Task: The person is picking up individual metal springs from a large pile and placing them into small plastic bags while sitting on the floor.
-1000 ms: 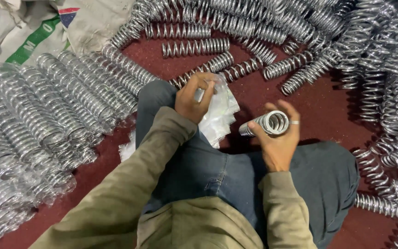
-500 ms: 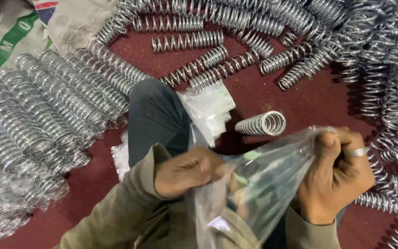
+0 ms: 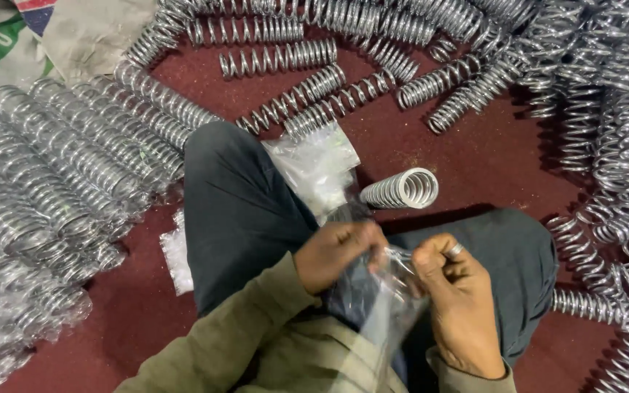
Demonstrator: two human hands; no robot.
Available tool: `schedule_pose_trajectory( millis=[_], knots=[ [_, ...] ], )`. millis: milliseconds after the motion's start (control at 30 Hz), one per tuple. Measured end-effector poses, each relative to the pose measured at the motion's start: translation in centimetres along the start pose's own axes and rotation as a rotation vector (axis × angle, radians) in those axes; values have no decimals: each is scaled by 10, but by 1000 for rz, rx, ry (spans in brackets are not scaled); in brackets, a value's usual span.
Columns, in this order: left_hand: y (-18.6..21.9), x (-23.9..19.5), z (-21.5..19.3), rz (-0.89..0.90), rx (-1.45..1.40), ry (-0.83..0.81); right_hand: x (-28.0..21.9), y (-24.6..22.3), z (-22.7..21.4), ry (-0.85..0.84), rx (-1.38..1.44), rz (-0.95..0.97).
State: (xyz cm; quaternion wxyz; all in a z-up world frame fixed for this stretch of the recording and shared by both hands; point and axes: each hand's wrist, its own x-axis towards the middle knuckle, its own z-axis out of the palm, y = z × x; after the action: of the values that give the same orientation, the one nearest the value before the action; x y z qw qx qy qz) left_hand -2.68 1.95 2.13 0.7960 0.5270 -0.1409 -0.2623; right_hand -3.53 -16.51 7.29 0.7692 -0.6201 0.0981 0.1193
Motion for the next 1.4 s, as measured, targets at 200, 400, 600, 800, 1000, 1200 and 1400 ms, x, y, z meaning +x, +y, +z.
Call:
schedule_pose_trajectory(
  millis=[200, 400, 600, 800, 1000, 1200, 1400],
  knots=[
    [8, 37, -15, 234, -51, 365, 37, -24, 2, 59, -448, -141],
    [3, 79, -24, 260, 153, 518, 104, -14, -23, -36, -727, -504],
    [-13, 104, -45, -104, 128, 574, 114, 15, -6, 135, -322, -14],
    [-65, 116, -46, -334, 647, 1173, 131, 84, -43, 39, -419, -114],
    [-119, 154, -72, -510, 687, 777, 147, 124, -48, 22, -479, 9],
    [-130, 107, -103, -582, 829, 648, 147, 122, -30, 82, -576, -2],
    [-51, 69, -46, -288, 888, 551, 125, 139, -38, 217, -759, -39]
  ],
)
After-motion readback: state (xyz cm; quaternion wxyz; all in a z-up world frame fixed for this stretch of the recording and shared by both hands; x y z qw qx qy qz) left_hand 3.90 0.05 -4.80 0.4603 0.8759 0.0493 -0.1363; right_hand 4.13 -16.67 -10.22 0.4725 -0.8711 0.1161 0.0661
